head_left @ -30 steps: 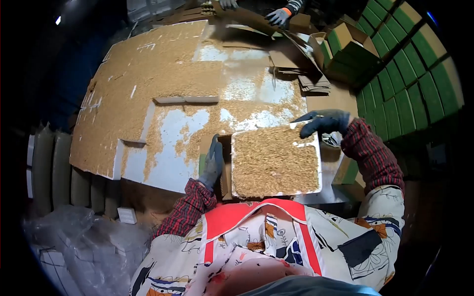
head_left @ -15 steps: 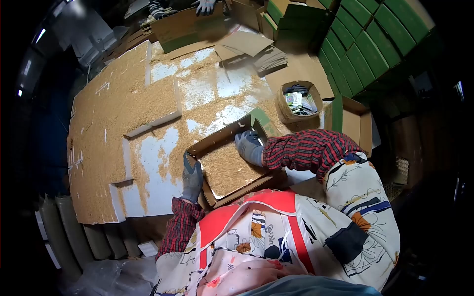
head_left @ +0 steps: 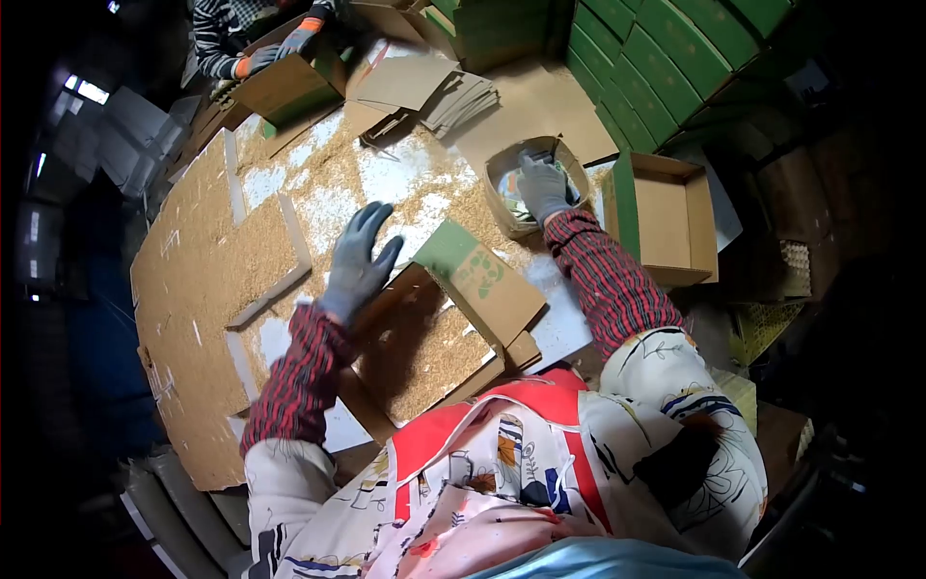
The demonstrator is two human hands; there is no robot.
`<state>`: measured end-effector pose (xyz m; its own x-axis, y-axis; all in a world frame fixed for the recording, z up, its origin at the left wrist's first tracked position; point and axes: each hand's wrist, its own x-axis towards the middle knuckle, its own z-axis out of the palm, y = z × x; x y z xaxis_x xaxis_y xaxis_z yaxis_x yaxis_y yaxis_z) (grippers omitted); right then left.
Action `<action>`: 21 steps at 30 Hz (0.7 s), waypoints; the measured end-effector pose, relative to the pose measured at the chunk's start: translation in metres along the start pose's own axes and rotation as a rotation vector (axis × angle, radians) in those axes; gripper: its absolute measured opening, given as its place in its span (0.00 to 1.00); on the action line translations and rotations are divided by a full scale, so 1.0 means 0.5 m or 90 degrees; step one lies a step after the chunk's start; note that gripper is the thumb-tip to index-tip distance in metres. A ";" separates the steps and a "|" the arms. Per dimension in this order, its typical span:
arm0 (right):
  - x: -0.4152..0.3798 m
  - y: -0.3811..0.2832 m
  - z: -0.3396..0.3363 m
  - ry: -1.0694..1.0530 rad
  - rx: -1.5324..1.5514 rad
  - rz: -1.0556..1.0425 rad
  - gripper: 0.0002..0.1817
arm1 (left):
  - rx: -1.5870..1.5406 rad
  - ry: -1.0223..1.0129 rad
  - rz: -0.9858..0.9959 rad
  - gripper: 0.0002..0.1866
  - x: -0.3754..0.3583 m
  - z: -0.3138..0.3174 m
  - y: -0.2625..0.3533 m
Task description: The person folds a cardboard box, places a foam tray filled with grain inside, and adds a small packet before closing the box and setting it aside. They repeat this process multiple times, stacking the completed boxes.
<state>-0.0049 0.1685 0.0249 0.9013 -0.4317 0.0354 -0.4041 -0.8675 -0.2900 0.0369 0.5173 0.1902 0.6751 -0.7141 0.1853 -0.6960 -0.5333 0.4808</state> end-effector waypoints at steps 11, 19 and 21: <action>-0.169 0.027 -0.065 0.218 0.239 -0.036 0.35 | 0.286 -0.193 0.070 0.37 0.478 0.593 -0.204; -0.152 0.039 -0.071 0.250 0.802 0.184 0.13 | 0.382 -0.392 -0.165 0.26 0.401 0.458 -0.199; -0.139 0.055 -0.035 0.220 0.733 0.154 0.11 | 0.437 -0.418 -0.103 0.21 0.371 0.411 -0.229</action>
<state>-0.0815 0.1707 0.0311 0.6628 -0.7460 0.0650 -0.0232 -0.1072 -0.9940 0.1919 0.3526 -0.0066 0.6489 -0.6091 -0.4560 -0.7387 -0.6479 -0.1859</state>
